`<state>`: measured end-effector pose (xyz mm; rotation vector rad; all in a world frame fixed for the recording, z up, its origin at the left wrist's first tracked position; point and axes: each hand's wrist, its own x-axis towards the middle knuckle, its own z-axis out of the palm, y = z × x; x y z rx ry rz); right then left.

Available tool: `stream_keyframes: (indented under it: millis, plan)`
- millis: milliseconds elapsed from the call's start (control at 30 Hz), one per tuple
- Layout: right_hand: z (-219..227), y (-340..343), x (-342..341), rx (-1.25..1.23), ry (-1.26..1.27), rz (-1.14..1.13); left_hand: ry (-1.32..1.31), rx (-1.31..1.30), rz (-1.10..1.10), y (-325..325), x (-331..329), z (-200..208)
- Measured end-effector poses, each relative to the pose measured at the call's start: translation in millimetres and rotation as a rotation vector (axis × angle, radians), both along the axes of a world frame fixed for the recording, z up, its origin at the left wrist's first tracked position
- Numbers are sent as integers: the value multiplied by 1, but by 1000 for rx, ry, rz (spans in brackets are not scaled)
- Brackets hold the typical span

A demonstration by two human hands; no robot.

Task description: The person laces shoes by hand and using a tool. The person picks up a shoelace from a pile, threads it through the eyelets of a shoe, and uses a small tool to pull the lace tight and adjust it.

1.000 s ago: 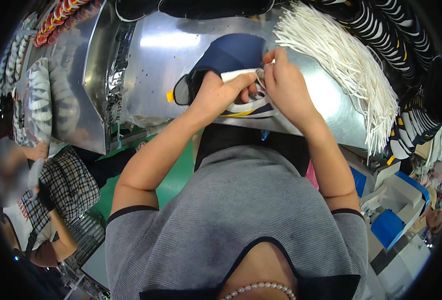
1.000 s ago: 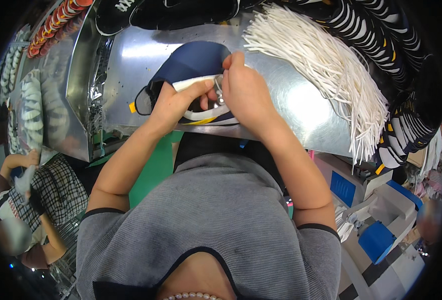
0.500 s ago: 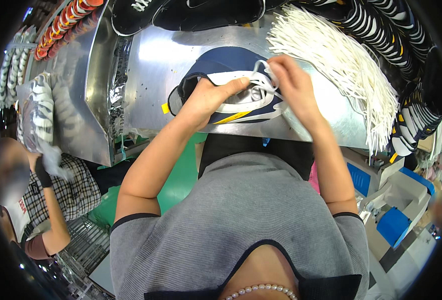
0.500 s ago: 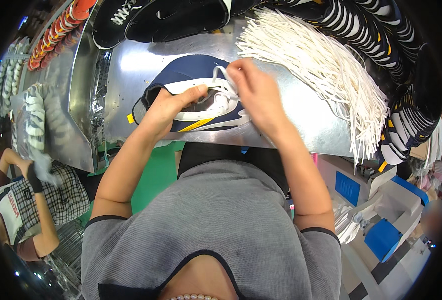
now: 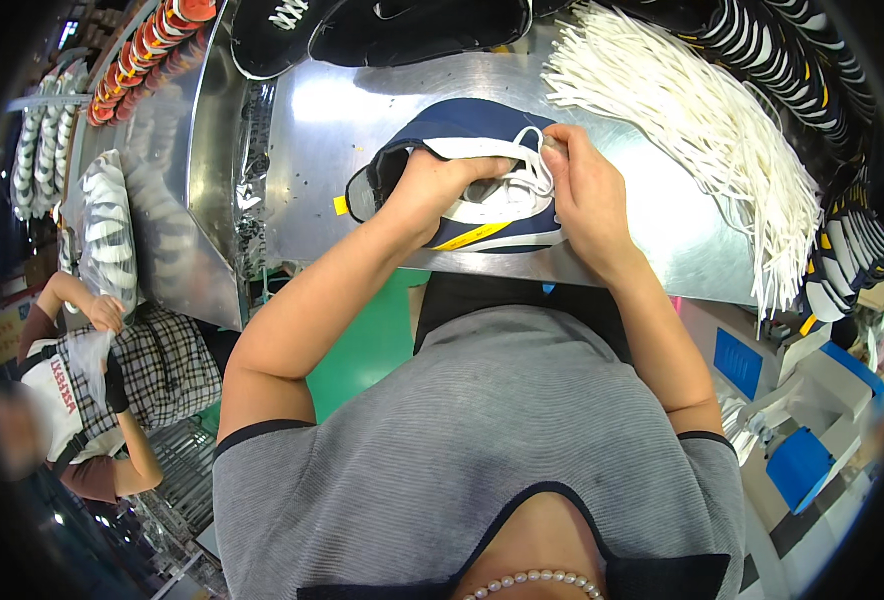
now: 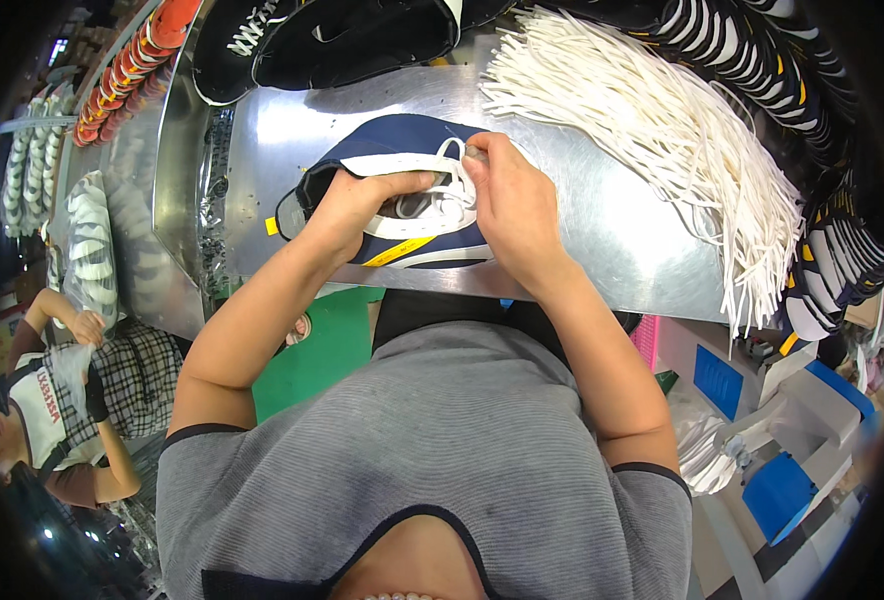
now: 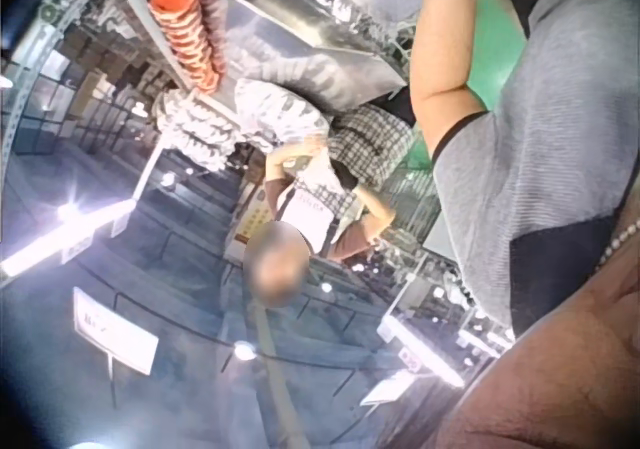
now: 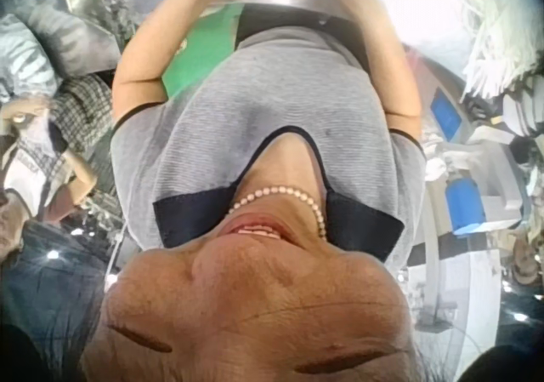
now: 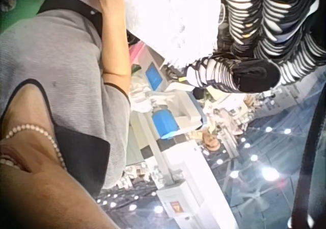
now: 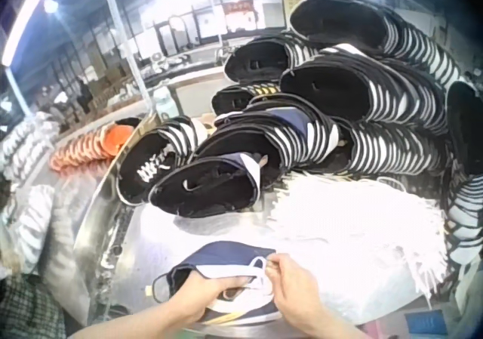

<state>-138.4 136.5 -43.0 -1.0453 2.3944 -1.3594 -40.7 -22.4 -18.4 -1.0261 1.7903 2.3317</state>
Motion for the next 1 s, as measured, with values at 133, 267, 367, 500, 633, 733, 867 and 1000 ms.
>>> stream_keyframes:
  millis: [133,267,367,500,633,733,867,1000]
  plan:
    - [-14,-5,1,106,148,-83,-130,101,-112,-4,12,35]
    - [-18,-8,10,138,204,-82,29,371,-153,-14,49,28]
    - [-28,-12,17,49,339,-96,422,544,-65,-4,62,32]
    - [-35,-13,14,58,443,-134,999,1035,235,-28,100,123]
    - [-33,-16,15,49,406,-125,875,550,343,-30,107,132]
    - [-23,-13,15,-6,268,-71,257,-673,-55,18,78,50]
    - [8,6,5,-71,-109,120,232,-1368,-117,49,65,13]
    - [0,16,3,-61,201,247,229,-1183,-94,49,63,2]
